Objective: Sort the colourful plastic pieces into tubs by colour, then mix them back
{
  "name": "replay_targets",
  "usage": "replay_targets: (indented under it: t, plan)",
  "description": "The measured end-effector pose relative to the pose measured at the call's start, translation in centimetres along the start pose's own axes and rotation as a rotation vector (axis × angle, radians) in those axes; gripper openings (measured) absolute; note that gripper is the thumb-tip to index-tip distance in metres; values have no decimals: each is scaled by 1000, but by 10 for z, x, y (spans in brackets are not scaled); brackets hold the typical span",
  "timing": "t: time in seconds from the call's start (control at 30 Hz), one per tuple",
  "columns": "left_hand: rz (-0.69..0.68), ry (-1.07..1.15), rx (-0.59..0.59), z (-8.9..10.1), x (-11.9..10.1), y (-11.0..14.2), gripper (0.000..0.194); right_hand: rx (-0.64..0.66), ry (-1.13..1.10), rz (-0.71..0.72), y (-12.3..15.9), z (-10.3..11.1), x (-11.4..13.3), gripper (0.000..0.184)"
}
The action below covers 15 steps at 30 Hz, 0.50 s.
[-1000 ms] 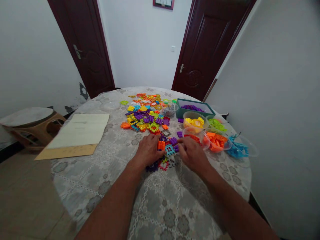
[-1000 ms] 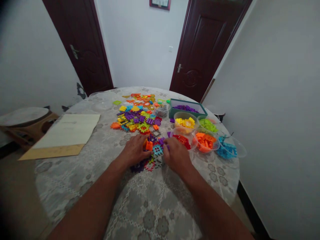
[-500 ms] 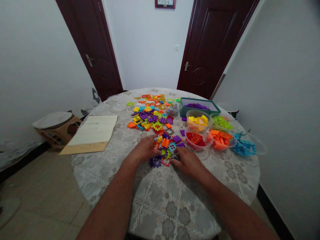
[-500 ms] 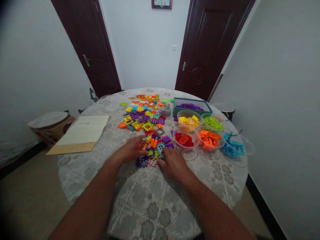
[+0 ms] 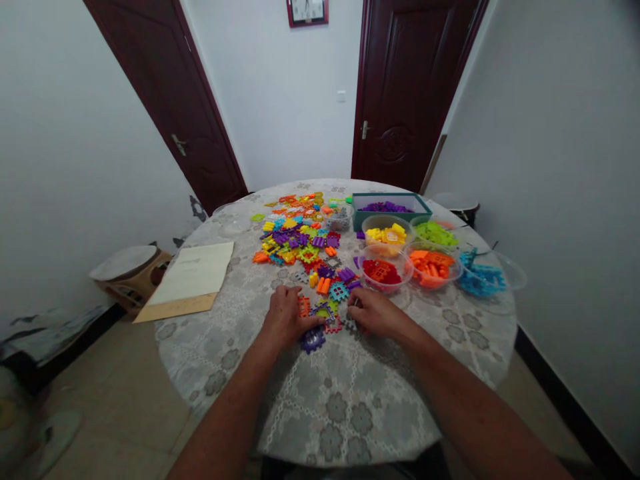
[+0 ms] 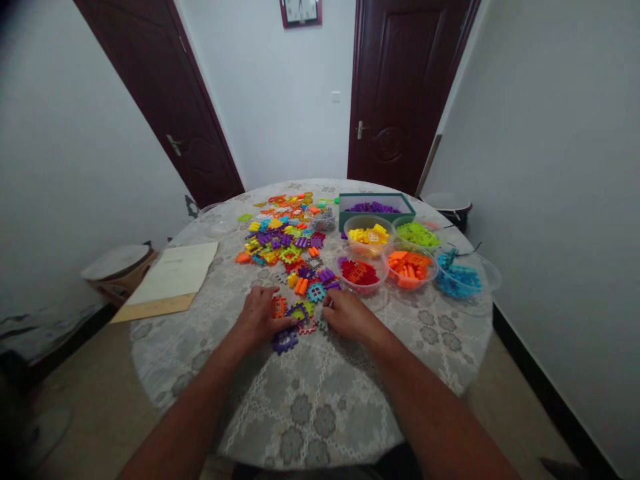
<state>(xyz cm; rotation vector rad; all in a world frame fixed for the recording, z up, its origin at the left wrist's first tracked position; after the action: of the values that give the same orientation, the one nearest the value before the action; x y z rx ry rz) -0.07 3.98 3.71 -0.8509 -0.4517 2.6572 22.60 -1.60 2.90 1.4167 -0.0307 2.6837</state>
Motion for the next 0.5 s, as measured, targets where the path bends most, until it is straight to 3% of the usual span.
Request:
replay_targets:
  t: [0.17,0.3,0.37,0.5]
  plan:
    - [45,181,-129,9,-9,13,55,49,-29,-55,-1,1,-7,7]
    - [18,269,-112,12,-23,24,37,25,-26,-63,-2,1,-9,17]
    - [-62,292,-47,11,-33,32,43,14,-20,-44,-2,0,-8,20]
    - [-225,225,50,3,-46,51,81,-19,-58,-26,-2,1,-7,19]
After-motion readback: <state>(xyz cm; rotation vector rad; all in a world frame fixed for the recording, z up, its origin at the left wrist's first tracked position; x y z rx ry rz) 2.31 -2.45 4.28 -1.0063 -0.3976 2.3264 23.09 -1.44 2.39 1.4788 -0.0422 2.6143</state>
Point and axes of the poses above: each hand's wrist, its own y-axis away from the middle knuckle, its own z-axis out of the back of the hand, x = y × z, the point moved 7 cm from there along -y, towards the middle knuckle, and after that the axes turned 14 degrees about -x, right-handed, at the moved point
